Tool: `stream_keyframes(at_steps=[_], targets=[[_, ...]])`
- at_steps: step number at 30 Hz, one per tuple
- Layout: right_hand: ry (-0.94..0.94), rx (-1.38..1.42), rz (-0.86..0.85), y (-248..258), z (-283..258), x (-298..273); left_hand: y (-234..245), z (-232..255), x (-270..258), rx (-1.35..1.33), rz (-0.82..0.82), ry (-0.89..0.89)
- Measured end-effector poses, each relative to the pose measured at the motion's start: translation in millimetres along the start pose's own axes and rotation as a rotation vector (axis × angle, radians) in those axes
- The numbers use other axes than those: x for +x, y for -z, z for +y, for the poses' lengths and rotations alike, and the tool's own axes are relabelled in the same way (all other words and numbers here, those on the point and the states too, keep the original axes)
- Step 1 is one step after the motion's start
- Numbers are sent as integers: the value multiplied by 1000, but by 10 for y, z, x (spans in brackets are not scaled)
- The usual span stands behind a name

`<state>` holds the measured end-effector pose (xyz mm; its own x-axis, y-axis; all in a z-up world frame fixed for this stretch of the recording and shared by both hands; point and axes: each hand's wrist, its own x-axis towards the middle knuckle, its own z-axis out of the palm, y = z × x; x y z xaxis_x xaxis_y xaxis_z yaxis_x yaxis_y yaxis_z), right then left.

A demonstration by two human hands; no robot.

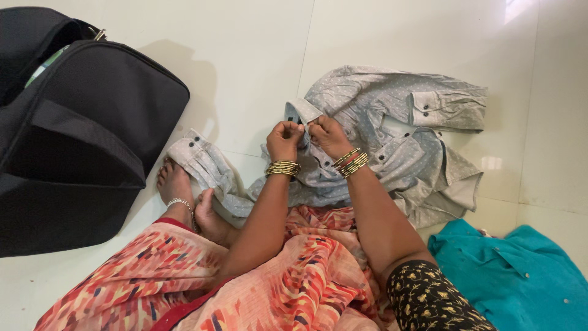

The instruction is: The person buttons a shirt by hand while sitting on the floor and then folds it.

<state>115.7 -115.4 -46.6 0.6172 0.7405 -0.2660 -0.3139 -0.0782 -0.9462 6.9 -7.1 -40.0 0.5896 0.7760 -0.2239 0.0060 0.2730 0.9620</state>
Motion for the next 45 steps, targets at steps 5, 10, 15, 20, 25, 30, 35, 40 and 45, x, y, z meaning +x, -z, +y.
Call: stream_keyframes(at_steps=[5,10,15,20,25,30,35,40,45], targets=[[185,-365,82,-86,27,1,-65,264,-184,517,192,-459],[316,-556,180,-165,-138,-92,-104,385,-301,377,198,-160],[359,-646,159,-210,-280,-159,-57,458,-248,574,200,-69],[401,-683,164,-298,-430,-239,-47,505,-163,479,108,141],[416,-731,154,-330,-537,-250,2,425,-40,349,27,196],[393,-707,118,-333,-600,-288,-4,233,43,365,40,174],[220,-540,67,-270,-552,-267,25,106,82,409,26,115],[170,-220,-20,-122,-262,-111,82,-46,119,275,-29,81],[166,-93,-81,-81,-193,-77,135,-79,147,276,-70,75]])
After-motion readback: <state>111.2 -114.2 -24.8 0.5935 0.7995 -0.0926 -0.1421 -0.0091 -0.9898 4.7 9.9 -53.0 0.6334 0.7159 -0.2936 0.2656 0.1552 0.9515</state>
